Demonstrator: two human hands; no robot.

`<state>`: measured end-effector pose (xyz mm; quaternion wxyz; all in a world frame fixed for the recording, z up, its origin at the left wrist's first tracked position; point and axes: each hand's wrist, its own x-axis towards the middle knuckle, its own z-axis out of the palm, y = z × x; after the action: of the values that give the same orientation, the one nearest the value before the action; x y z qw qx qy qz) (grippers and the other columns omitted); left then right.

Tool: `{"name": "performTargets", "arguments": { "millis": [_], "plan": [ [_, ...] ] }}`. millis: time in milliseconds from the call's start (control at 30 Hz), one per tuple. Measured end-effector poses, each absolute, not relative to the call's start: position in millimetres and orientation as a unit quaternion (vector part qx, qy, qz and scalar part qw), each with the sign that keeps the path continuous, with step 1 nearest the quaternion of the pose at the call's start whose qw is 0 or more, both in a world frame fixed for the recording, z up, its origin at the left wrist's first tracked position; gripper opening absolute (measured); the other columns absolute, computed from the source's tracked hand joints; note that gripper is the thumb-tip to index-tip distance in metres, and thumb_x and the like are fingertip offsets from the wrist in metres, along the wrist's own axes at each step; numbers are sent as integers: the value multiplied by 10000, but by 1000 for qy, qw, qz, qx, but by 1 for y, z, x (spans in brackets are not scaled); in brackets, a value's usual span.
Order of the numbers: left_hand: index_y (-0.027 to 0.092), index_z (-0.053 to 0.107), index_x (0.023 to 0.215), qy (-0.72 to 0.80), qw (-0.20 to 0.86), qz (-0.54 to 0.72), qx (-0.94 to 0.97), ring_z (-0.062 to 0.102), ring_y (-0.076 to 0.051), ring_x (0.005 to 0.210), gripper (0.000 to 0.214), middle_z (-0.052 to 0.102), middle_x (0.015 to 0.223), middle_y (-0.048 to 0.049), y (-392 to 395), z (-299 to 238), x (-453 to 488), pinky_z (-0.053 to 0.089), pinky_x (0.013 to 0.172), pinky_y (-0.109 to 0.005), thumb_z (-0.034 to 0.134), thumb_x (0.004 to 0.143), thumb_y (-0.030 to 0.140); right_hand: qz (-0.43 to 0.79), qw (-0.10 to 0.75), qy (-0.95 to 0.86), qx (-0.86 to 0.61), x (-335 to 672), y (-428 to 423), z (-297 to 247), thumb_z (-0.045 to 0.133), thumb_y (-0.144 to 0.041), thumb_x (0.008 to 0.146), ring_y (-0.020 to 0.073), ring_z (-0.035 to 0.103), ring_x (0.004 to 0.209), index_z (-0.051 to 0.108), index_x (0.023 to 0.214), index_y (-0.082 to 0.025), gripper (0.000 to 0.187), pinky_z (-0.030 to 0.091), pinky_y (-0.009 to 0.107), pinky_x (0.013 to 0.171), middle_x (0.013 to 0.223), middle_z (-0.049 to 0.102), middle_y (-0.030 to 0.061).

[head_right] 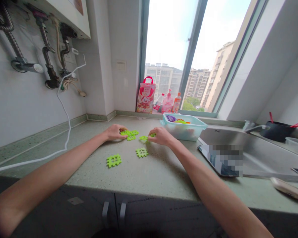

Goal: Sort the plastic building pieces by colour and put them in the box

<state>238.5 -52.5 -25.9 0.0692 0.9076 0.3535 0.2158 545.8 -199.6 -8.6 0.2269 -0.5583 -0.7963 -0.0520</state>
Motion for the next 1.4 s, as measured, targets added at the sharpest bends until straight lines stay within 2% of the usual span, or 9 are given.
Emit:
{"name": "performTargets", "arguments": {
  "millis": [267, 500, 633, 733, 900, 1067, 1233, 1400],
  "plan": [
    [182, 786, 1168, 291, 70, 311, 902, 709, -241, 921, 548, 787, 1082, -84, -68, -17, 244, 565, 874, -355, 738, 788, 574, -94, 305, -784, -532, 541, -202, -8, 710, -279, 887, 169, 689, 772, 818, 972, -217, 151, 527, 290, 789, 987, 780, 51],
    [212, 788, 1207, 264, 100, 213, 935, 716, -251, 933, 600, 785, 1122, -78, -75, -25, 253, 546, 838, -327, 754, 769, 621, -120, 350, -781, -503, 537, -206, -4, 688, -332, 948, 216, 719, 954, 790, 1056, -228, 181, 556, 338, 908, 1096, 761, 68],
    [234, 789, 1215, 277, 107, 202, 933, 716, -256, 963, 598, 791, 1135, -65, -72, -27, 252, 536, 867, -322, 752, 769, 631, -150, 384, -775, -480, 538, -206, -2, 666, -336, 973, 255, 686, 1127, 766, 1120, -246, 199, 526, 406, 1048, 1184, 744, 83],
    [224, 793, 1211, 269, 117, 203, 934, 714, -247, 913, 602, 795, 1113, -58, -73, -26, 252, 539, 823, -321, 763, 771, 632, -159, 402, -773, -464, 538, -207, -1, 649, -338, 984, 262, 667, 1188, 752, 1166, -256, 225, 509, 419, 1097, 1240, 722, 86],
    [252, 786, 1238, 231, 149, 202, 940, 719, -231, 945, 583, 788, 1154, -37, -76, -29, 254, 538, 786, -291, 787, 776, 607, -150, 424, -770, -453, 535, -209, 0, 661, -351, 975, 269, 680, 1151, 755, 1152, -252, 224, 537, 430, 1063, 1205, 733, 91],
    [276, 788, 1231, 213, 147, 202, 945, 716, -239, 1004, 540, 786, 1164, -31, -79, -29, 257, 533, 809, -290, 791, 780, 573, -126, 454, -744, -475, 535, -211, 2, 660, -379, 956, 253, 697, 1038, 750, 1139, -236, 249, 594, 388, 903, 1161, 746, 92],
    [259, 789, 1225, 217, 148, 198, 945, 715, -243, 981, 550, 786, 1160, -41, -81, -26, 257, 532, 807, -298, 779, 780, 581, -74, 401, -780, -475, 532, -208, -7, 683, -380, 941, 204, 706, 885, 760, 1119, -225, 248, 595, 342, 812, 1106, 760, 75],
    [233, 782, 1234, 220, 153, 192, 944, 702, -231, 970, 577, 787, 1150, -44, -81, -25, 257, 518, 801, -287, 772, 775, 582, -30, 379, -807, -452, 528, -204, -15, 682, -374, 951, 207, 709, 973, 744, 1162, -227, 265, 602, 339, 853, 1149, 746, 81]
  ]
}}
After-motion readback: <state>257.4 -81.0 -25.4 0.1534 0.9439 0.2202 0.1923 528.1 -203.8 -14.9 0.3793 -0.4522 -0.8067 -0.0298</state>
